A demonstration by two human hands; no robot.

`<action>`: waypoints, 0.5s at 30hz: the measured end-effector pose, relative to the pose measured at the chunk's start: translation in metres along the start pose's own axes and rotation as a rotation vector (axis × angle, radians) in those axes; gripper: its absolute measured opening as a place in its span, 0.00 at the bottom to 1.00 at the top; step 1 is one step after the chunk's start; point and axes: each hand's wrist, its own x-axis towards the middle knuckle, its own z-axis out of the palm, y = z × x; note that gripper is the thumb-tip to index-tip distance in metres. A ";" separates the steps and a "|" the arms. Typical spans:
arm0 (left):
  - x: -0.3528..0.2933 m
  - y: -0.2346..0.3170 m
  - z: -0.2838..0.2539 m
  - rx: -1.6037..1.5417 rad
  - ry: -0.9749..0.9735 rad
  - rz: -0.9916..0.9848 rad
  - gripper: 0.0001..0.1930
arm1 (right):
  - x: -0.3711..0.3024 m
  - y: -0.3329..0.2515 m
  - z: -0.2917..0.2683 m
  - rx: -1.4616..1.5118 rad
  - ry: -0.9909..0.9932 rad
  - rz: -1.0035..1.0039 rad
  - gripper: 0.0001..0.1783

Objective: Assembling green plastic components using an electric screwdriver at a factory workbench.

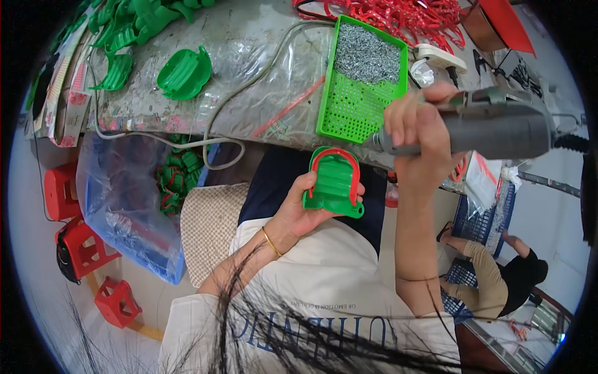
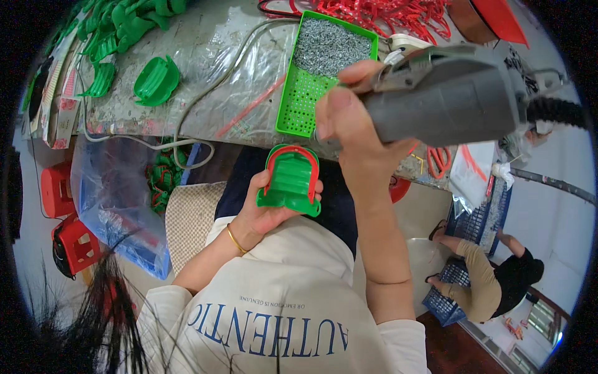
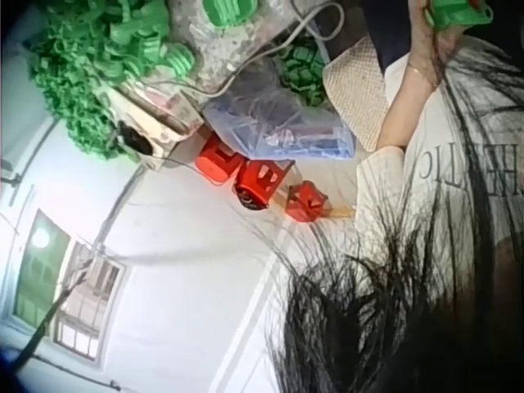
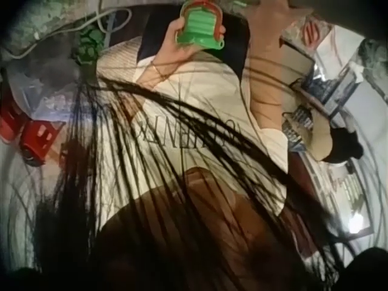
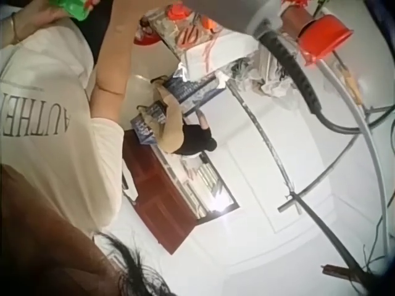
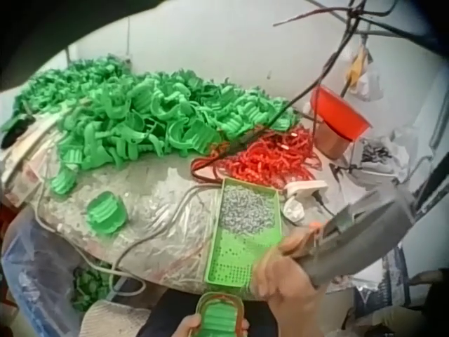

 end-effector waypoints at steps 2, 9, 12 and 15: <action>-0.004 -0.005 0.008 0.075 -0.042 0.053 0.38 | 0.009 0.004 -0.002 -0.049 0.033 0.007 0.10; 0.001 0.000 0.001 0.083 -0.046 -0.003 0.37 | 0.023 0.050 -0.015 -0.151 0.084 -0.015 0.08; 0.002 0.001 0.001 0.076 -0.028 0.008 0.37 | 0.021 0.059 -0.016 -0.143 0.087 -0.010 0.08; 0.003 0.001 0.000 0.079 -0.023 0.015 0.37 | 0.020 0.060 -0.014 -0.158 0.107 0.004 0.08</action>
